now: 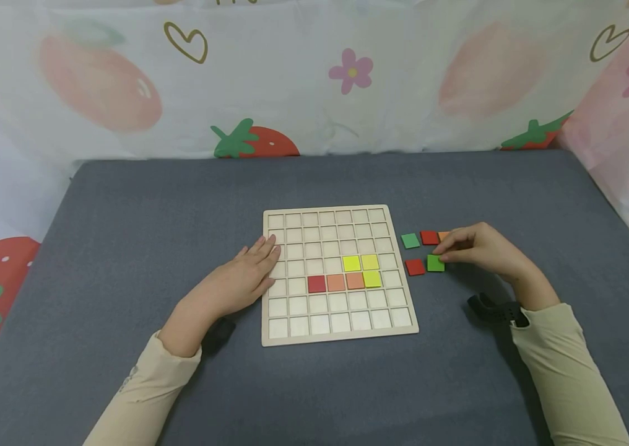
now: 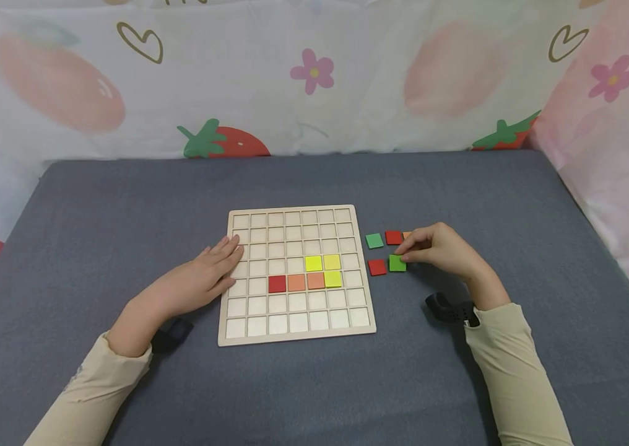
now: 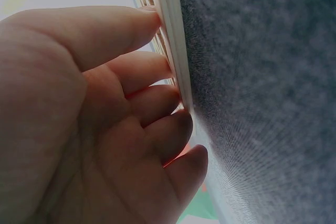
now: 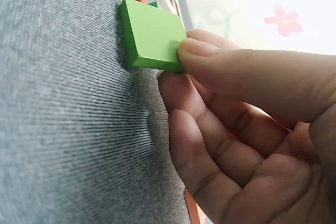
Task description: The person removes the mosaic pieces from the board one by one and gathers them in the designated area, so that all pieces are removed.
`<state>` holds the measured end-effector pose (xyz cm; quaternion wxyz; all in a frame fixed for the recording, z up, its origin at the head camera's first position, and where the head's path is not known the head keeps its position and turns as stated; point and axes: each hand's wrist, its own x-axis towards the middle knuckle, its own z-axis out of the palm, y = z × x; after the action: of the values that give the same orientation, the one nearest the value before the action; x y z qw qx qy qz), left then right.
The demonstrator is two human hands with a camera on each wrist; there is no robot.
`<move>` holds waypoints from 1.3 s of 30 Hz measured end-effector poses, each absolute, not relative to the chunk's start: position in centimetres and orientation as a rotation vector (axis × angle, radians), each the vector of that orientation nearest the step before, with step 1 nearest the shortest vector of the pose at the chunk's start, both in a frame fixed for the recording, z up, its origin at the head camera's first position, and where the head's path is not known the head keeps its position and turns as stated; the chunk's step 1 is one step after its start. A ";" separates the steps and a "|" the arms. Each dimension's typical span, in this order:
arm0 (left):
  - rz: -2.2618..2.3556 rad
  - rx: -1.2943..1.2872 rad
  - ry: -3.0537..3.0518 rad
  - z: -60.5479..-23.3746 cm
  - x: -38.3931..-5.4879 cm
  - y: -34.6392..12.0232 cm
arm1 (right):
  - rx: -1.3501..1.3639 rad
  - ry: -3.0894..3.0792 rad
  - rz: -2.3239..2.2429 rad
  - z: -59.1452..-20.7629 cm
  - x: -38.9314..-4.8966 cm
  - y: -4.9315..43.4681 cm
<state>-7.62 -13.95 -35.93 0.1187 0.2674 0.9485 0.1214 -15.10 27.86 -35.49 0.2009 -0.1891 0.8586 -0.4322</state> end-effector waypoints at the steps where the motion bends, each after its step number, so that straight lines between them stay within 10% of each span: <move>1: 0.355 0.781 2.773 -35.9 -7.6 -13.9 | -0.526 2.397 -1.209 -35.5 -15.1 27.9; 39: 0.351 0.770 2.771 -35.6 -7.5 -13.8 | -0.511 2.404 -1.158 -35.8 -15.4 27.6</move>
<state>-7.51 -13.79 -35.61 0.1218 0.2636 0.9493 0.1204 -15.42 27.60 -35.81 0.2109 -0.1840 0.8649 -0.4166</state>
